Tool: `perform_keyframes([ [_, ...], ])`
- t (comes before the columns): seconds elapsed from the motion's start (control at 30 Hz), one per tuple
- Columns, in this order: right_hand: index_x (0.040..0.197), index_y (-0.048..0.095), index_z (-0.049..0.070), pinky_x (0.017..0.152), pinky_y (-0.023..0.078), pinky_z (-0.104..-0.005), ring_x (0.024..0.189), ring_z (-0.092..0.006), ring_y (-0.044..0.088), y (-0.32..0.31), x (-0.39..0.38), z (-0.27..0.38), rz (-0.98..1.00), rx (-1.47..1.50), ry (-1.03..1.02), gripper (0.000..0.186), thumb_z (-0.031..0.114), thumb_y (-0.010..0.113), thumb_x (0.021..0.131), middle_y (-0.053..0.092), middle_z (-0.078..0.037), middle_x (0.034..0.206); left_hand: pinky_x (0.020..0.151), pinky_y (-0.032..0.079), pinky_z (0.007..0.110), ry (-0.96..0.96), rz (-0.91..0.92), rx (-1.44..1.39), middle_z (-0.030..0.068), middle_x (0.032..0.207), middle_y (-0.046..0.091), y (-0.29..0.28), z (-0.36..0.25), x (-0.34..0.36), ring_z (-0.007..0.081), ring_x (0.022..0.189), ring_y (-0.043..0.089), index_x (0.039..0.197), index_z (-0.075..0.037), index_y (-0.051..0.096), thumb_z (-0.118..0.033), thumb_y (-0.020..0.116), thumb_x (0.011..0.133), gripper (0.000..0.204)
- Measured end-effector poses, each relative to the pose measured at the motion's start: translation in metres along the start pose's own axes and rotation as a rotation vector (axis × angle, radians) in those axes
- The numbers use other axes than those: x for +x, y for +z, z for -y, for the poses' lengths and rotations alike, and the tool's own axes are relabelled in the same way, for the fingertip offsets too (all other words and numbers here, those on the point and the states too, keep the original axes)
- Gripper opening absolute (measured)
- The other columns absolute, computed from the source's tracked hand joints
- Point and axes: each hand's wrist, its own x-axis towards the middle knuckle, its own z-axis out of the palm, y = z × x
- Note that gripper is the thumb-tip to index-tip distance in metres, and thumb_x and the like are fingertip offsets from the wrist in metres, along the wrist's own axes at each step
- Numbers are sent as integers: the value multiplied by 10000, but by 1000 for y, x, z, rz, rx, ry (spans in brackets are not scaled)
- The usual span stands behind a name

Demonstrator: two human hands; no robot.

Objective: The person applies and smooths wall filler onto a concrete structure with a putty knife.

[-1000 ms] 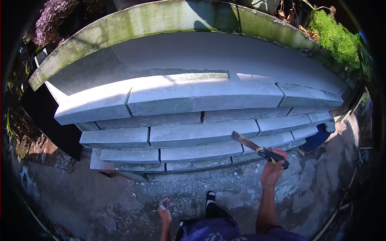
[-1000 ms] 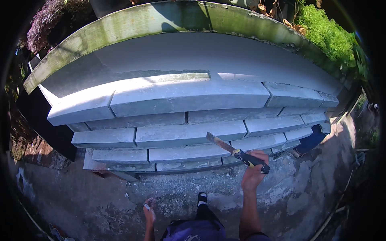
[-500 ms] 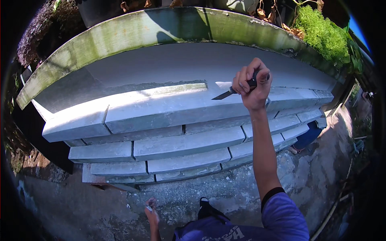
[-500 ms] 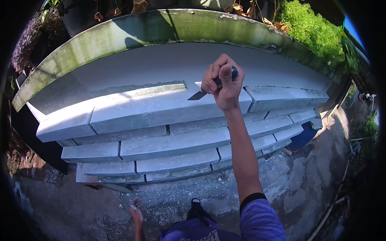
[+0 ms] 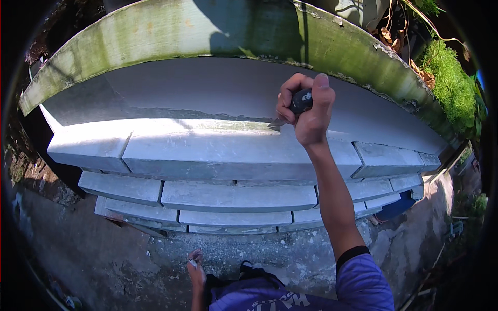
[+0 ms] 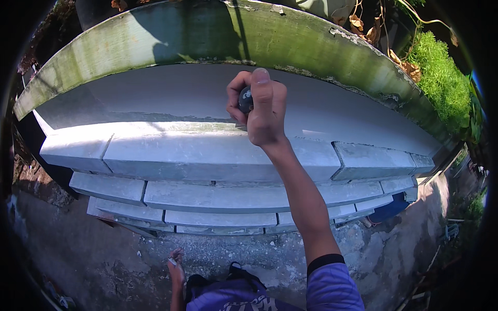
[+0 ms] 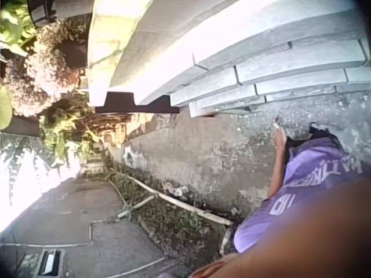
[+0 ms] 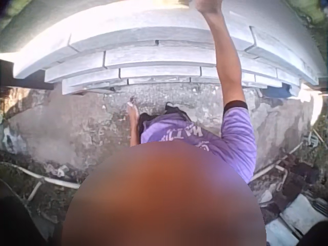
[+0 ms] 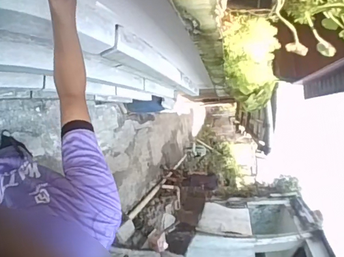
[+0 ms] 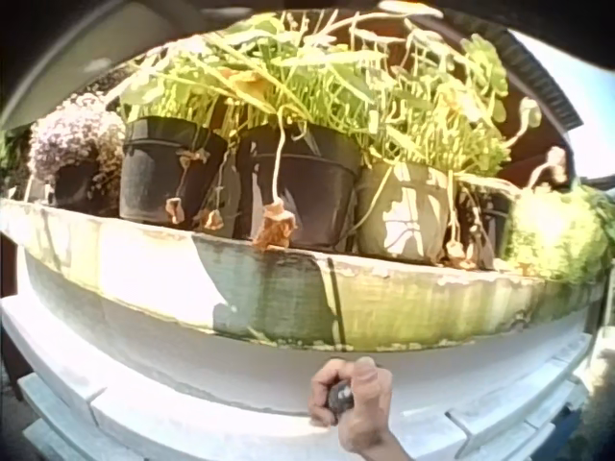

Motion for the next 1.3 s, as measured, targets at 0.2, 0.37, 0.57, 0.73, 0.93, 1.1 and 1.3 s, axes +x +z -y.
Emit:
perform_keyframes([
  [0.2, 663, 409, 55, 398, 258, -270, 387, -116, 284, -4, -9, 10, -32, -99, -31, 664, 637, 232, 929, 349, -26, 450, 893, 440, 320, 313, 143, 122, 113, 1073, 626, 2, -65, 69, 191, 993, 582, 1126, 1, 593, -56, 485, 923, 237],
  [0.37, 642, 435, 33, 398, 262, -270, 396, -116, 333, 0, -3, 8, -77, -59, -11, 625, 564, 287, 937, 372, -34, 466, 890, 431, 315, 408, 173, 101, 107, 1045, 634, -2, -112, 112, 184, 981, 580, 1128, 8, 585, -185, 517, 959, 265],
  [0.57, 635, 456, 21, 394, 259, -267, 388, -112, 346, 3, 1, 0, -138, -96, 90, 634, 565, 296, 919, 399, -43, 472, 805, 455, 315, 483, 129, 72, 107, 934, 663, 17, -121, 130, 185, 862, 601, 1073, 7, 610, -137, 492, 960, 219],
  [0.73, 663, 402, 69, 403, 230, -270, 412, -113, 283, 5, -5, 14, -102, -36, -4, 599, 584, 254, 933, 334, -14, 455, 717, 476, 299, 802, 198, 24, 110, 878, 647, 36, -160, 154, 195, 765, 614, 1017, 14, 618, -129, 488, 967, 200],
  [0.93, 665, 397, 69, 403, 233, -271, 404, -113, 265, 5, -9, 15, -60, -41, -32, 588, 572, 247, 931, 327, -16, 460, 623, 458, 319, 1021, 167, 191, 115, 771, 599, 62, -174, 218, 228, 662, 580, 956, -4, 615, 52, 537, 746, 230],
  [1.1, 616, 447, 9, 403, 264, -265, 402, -106, 368, 0, -8, 1, -127, -42, 30, 609, 514, 319, 932, 395, -42, 480, 656, 471, 404, 1143, 152, 375, 181, 842, 606, 72, -152, 252, 339, 706, 605, 1008, -5, 586, 74, 521, 710, 315],
  [1.3, 663, 401, 64, 394, 237, -280, 384, -118, 277, 1, -3, -3, -144, -79, 70, 601, 587, 261, 921, 338, -23, 444, 637, 442, 412, 1119, 175, 396, 137, 718, 576, 73, -150, 254, 328, 663, 569, 931, -18, 592, 22, 583, 593, 340],
])
